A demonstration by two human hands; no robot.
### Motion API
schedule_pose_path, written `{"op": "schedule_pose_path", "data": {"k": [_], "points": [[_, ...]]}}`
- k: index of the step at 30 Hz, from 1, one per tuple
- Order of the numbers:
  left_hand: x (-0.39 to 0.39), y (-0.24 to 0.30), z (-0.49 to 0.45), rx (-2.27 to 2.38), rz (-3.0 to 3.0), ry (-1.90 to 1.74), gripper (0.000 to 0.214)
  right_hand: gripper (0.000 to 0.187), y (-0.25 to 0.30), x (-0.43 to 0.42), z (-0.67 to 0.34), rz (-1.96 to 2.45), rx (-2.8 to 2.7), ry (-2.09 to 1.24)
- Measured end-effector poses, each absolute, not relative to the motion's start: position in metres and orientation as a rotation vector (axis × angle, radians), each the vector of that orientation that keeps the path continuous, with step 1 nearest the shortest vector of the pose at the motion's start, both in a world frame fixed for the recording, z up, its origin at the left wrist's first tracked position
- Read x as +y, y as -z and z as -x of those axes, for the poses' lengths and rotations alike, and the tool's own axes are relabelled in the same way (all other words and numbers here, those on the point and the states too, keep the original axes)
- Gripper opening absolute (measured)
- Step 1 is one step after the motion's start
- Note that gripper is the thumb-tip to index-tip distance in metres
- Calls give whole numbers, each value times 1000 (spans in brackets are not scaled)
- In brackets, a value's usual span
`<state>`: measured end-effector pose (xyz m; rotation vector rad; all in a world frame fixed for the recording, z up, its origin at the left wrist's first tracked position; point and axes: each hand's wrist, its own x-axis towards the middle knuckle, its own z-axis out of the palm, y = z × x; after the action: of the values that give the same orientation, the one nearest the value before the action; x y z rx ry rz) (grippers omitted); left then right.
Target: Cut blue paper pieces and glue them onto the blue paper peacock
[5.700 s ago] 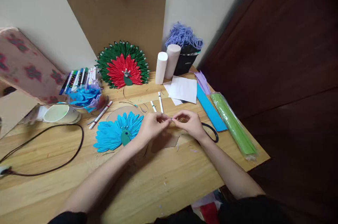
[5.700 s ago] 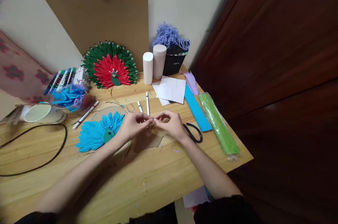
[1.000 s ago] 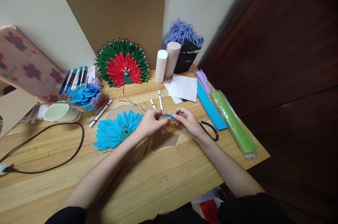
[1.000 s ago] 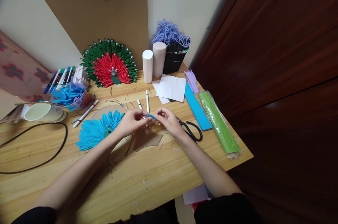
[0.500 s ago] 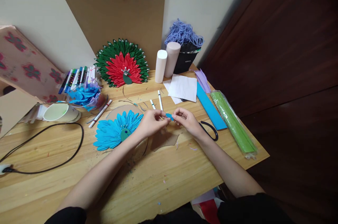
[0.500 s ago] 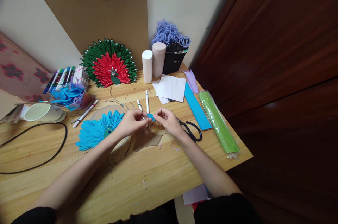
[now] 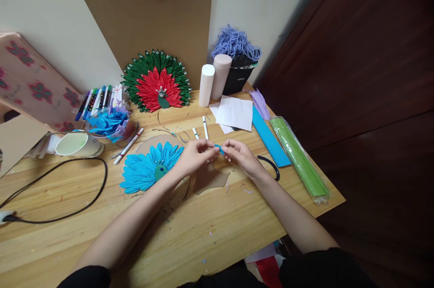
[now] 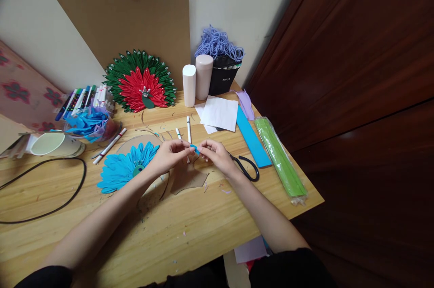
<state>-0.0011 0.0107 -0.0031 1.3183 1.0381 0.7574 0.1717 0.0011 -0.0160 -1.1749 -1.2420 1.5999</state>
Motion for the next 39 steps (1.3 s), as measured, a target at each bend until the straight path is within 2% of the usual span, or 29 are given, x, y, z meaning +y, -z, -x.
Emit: {"op": "schedule_pose_path", "data": {"k": [12, 25, 32, 39], "points": [[8, 1, 1, 1067, -1380, -708, 29, 22, 14, 1, -171, 1177, -1211, -1560], [3, -14, 13, 1164, -1722, -706, 29, 25, 15, 1, -171, 1168, -1305, -1591], [-29, -13, 94, 1424, -1314, -834, 27, 29, 26, -4, -162, 1213, -1388, -1564], [-111, -2, 198, 1680, -849, -1178, 27, 30, 21, -11, -109, 1127, -1778, -1624]]}}
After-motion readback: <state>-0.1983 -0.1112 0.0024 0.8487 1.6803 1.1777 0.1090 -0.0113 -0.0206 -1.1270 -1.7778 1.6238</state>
